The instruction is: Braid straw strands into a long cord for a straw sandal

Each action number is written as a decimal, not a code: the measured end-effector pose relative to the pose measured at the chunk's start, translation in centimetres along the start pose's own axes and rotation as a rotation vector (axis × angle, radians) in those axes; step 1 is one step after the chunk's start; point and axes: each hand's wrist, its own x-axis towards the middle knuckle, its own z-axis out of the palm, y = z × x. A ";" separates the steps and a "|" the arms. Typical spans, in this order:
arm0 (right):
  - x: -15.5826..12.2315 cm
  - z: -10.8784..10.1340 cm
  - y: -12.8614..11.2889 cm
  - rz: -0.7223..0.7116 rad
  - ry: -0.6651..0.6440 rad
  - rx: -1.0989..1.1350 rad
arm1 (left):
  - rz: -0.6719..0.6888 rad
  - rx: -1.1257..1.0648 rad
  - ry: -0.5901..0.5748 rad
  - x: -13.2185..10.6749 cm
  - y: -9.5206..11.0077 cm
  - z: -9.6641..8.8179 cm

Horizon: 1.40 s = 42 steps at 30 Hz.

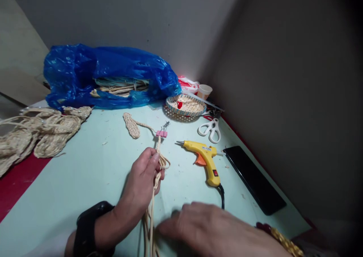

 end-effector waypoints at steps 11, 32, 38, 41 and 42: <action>4.9 -0.4 1.3 0.162 0.326 0.204 | 0.222 0.224 0.040 -0.1 0.3 -0.3; 5.0 0.6 2.9 0.191 0.468 0.831 | 0.108 0.235 0.017 -0.4 0.8 0.2; 5.2 1.3 3.0 0.160 0.619 0.524 | 0.119 0.171 -0.025 -0.3 0.3 0.3; 5.2 1.3 2.8 0.098 0.661 0.346 | 0.143 0.169 -0.022 -0.2 0.1 0.3; 5.1 1.2 2.8 0.074 0.652 0.310 | 0.148 0.177 -0.014 -0.2 0.2 0.3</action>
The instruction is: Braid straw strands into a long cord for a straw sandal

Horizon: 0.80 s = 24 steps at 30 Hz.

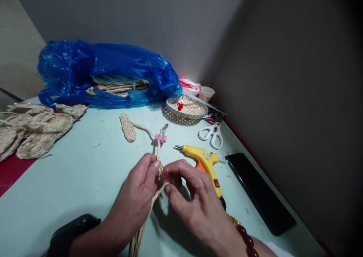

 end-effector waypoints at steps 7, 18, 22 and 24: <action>-0.1 -0.8 0.3 -0.076 -0.175 -0.239 | -0.041 0.036 0.014 0.0 0.2 -0.2; -0.4 -0.7 0.2 -0.018 -0.144 -0.261 | -0.037 -0.008 -0.029 0.0 0.0 0.0; -0.6 -0.4 0.2 -0.039 -0.073 -0.219 | 0.008 0.038 -0.001 -0.3 0.5 0.2; -0.3 -1.0 0.5 -0.006 -0.006 -0.163 | 0.054 0.066 0.026 -0.2 0.4 0.1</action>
